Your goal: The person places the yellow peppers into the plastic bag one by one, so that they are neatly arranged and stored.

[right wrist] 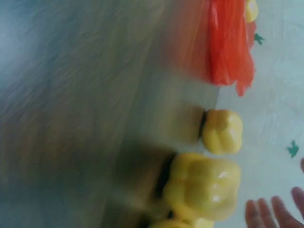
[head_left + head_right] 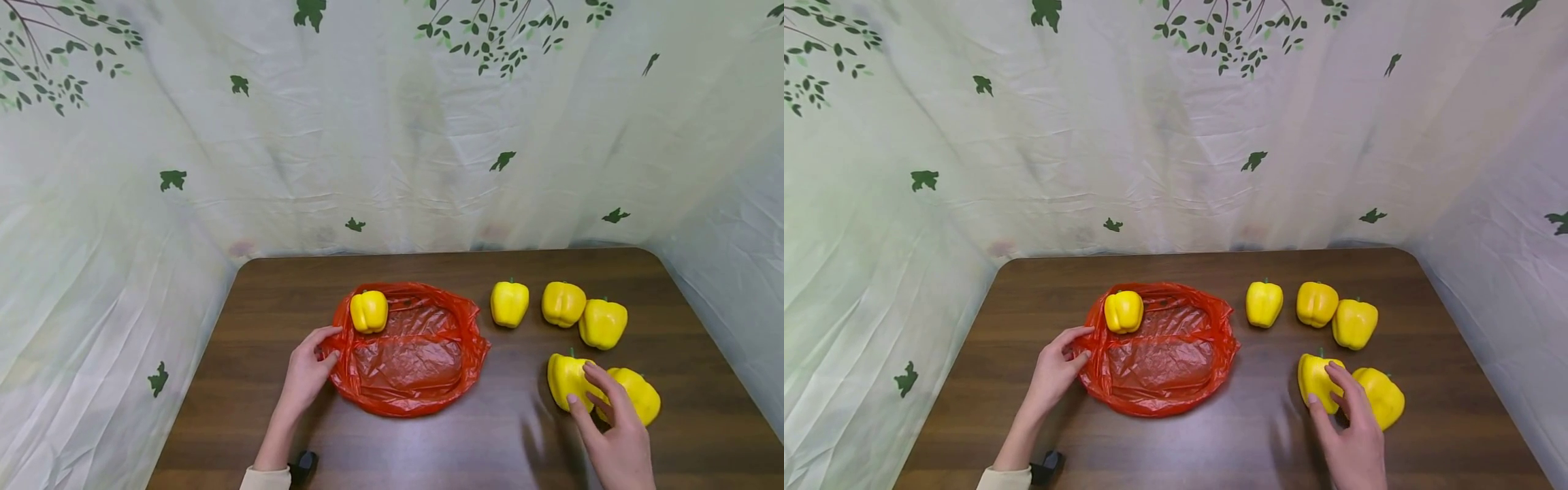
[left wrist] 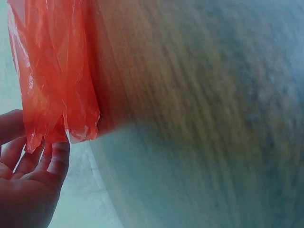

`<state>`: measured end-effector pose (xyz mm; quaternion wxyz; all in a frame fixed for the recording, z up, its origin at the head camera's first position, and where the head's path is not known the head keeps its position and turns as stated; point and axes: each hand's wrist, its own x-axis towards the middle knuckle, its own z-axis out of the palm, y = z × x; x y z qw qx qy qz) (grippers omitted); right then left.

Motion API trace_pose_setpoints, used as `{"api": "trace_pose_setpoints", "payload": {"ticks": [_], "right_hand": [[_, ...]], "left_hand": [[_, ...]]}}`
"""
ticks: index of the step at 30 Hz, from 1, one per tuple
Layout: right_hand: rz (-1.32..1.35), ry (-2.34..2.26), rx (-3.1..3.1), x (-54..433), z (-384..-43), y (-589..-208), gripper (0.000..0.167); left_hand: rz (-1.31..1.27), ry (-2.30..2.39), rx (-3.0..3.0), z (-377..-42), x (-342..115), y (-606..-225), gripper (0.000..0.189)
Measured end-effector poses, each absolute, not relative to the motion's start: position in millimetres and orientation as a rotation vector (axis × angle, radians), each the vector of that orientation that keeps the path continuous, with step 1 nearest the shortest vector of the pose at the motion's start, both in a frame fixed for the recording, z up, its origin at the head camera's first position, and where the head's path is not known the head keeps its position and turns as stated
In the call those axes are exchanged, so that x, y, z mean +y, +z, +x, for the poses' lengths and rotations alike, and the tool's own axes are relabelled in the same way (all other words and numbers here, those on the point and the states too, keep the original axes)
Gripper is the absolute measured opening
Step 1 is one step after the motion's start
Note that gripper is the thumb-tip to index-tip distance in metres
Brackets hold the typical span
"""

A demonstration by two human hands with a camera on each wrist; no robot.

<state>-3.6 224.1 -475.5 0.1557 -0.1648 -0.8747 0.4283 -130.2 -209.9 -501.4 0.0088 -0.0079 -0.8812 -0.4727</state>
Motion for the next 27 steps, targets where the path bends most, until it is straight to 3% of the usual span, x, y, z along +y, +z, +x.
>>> {"api": "trace_pose_setpoints", "payload": {"ticks": [11, 20, 27], "right_hand": [[-0.456, 1.132, -2.307, 256.1, 6.5, -484.5, 0.054], [-0.65, 1.045, -2.433, 281.6, 10.8, -489.1, 0.052], [-0.449, 1.033, -2.604, 316.3, 7.4, -499.7, 0.054]], "left_hand": [[-0.039, -1.457, -2.729, -129.8, -209.9, -502.5, 0.04], [-0.036, -1.446, -2.719, -130.8, -210.4, -503.9, 0.04], [-0.021, -1.462, -2.72, -129.8, -209.9, -504.8, 0.04]]}}
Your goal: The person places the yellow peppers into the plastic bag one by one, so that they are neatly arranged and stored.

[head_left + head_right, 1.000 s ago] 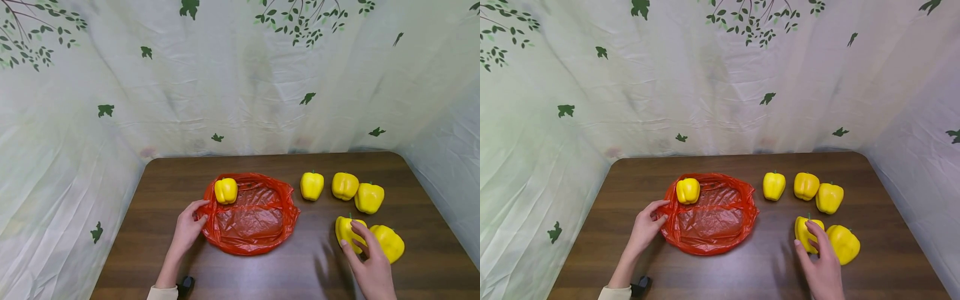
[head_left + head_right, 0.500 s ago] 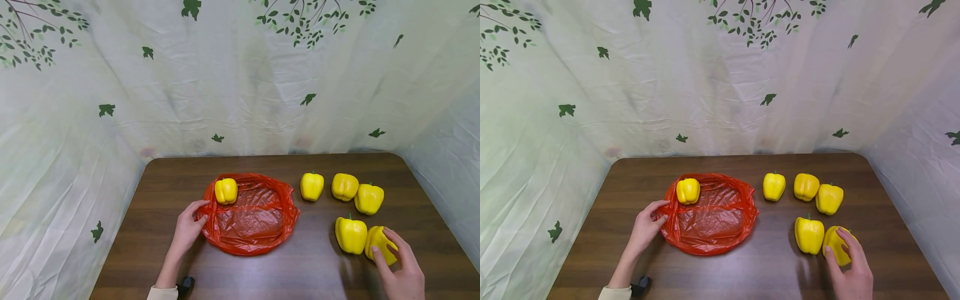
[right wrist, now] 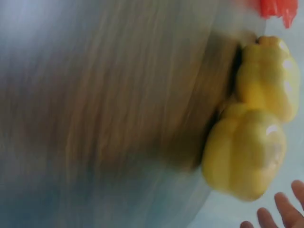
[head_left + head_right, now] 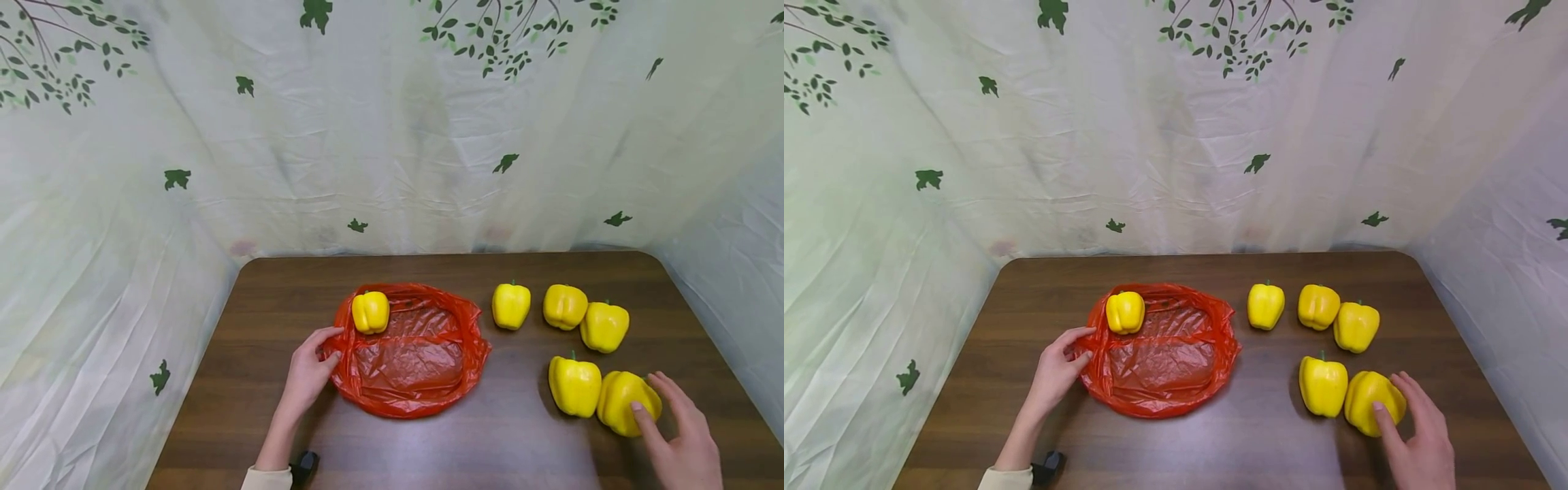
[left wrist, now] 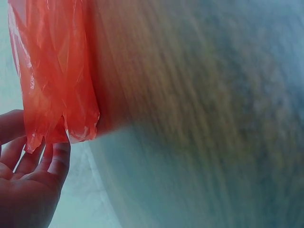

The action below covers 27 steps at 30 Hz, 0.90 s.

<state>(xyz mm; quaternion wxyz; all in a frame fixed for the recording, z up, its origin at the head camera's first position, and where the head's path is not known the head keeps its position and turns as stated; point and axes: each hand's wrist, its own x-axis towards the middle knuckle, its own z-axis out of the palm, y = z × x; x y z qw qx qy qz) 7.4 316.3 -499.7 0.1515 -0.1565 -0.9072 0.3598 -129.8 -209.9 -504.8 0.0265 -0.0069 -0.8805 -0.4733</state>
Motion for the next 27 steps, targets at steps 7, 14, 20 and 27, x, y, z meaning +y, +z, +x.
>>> {"api": "trace_pose_setpoints", "payload": {"ticks": [7, 14, 20, 27], "right_hand": [[-0.419, 1.092, -2.732, 341.8, 6.4, -509.4, 0.062], [-0.659, 1.219, -2.923, 354.3, -0.3, -517.8, 0.083], [-0.709, 1.285, -2.962, 360.1, -2.6, -526.4, 0.087], [-0.776, 1.311, -2.94, 358.9, -6.2, -528.7, 0.091]], "left_hand": [[-0.02, -1.469, -2.724, -130.5, -210.3, -505.3, 0.04], [-0.008, -1.465, -2.742, -130.7, -212.3, -503.9, 0.04], [-0.019, -1.454, -2.745, -131.6, -212.8, -504.2, 0.04], [-0.003, -1.451, -2.745, -131.3, -215.0, -505.1, 0.04]]}}
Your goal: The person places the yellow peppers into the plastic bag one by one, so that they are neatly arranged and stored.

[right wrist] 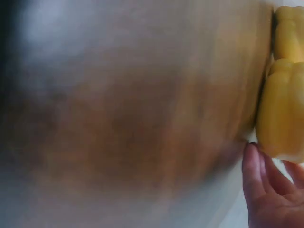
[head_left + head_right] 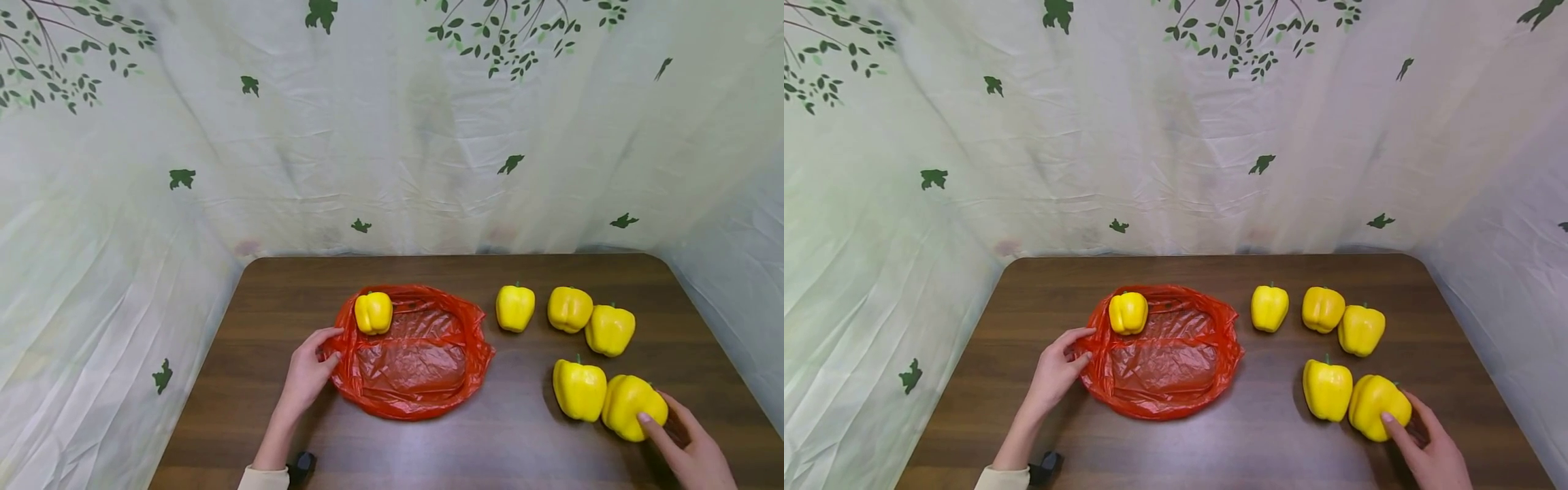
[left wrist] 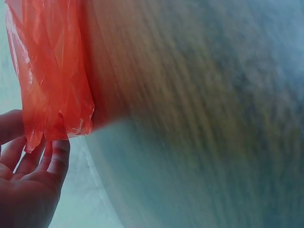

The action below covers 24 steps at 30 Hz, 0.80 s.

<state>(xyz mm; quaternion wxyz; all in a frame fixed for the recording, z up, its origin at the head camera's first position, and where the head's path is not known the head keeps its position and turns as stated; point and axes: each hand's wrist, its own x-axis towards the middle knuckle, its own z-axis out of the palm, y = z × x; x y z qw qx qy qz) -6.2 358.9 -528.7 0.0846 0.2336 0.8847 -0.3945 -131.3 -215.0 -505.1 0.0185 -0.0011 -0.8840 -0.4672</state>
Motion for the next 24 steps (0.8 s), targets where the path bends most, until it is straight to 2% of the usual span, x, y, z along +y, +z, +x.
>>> {"api": "trace_pose_setpoints", "payload": {"ticks": [9, 17, 24], "right_hand": [[0.718, -1.168, 2.68, 359.7, -3.7, -525.6, 0.083], [0.916, -1.26, 2.561, 358.4, -8.0, -521.8, 0.093], [1.023, -1.366, 2.634, 357.2, -6.1, -513.9, 0.082]], "left_hand": [[0.002, -1.436, -2.75, -131.3, -214.2, -503.7, 0.04], [0.015, -1.447, -2.753, -131.1, -214.1, -504.0, 0.04], [0.019, -1.444, -2.754, -130.1, -213.5, -503.5, 0.04]]}}
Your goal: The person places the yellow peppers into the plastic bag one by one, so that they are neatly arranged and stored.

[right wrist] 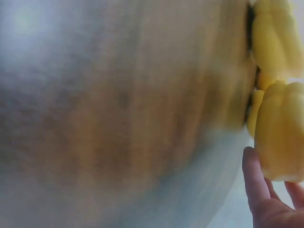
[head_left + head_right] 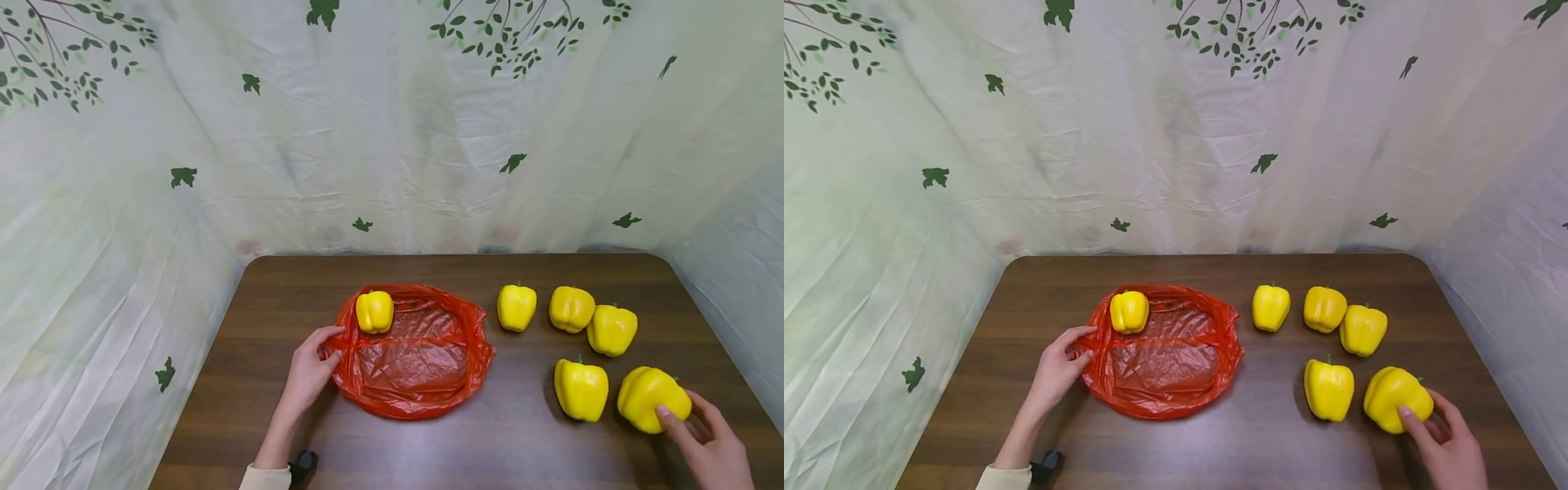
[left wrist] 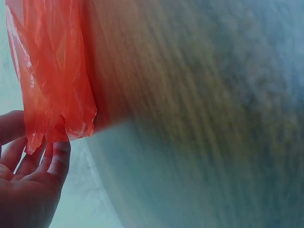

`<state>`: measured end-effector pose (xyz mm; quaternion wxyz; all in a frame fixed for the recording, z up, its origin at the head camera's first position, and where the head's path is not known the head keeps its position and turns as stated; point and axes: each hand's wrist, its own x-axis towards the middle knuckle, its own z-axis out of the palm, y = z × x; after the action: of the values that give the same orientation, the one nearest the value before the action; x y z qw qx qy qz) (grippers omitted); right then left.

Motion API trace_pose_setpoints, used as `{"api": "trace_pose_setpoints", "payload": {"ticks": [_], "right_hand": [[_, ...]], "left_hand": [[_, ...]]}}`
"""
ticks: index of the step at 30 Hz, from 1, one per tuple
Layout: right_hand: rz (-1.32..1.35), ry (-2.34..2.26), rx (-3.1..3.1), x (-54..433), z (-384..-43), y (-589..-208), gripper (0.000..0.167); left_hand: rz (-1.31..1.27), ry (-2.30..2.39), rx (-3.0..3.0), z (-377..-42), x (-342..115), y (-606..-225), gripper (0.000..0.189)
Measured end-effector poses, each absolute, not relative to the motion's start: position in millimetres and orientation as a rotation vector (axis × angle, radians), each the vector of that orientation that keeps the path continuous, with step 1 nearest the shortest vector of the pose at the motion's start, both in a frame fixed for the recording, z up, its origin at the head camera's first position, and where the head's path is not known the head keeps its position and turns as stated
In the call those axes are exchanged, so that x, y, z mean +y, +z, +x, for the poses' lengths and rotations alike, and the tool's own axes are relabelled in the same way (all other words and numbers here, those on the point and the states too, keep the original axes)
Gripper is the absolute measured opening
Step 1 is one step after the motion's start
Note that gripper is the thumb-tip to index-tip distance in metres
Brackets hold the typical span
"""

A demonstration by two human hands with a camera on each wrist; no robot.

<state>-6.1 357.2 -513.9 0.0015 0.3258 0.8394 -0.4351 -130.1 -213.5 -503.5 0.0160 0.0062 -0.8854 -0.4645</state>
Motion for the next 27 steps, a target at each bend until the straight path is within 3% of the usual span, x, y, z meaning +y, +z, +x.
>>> {"api": "trace_pose_setpoints", "payload": {"ticks": [19, 27], "right_hand": [[0.92, -1.443, 2.814, 340.1, -24.6, -483.0, 0.073], [0.714, -1.485, 2.89, 330.9, -34.9, -477.1, 0.07]], "left_hand": [[0.037, -1.475, -2.755, -128.8, -211.0, -503.1, 0.041], [0.027, -1.456, -2.754, -128.0, -211.8, -502.5, 0.041]]}}
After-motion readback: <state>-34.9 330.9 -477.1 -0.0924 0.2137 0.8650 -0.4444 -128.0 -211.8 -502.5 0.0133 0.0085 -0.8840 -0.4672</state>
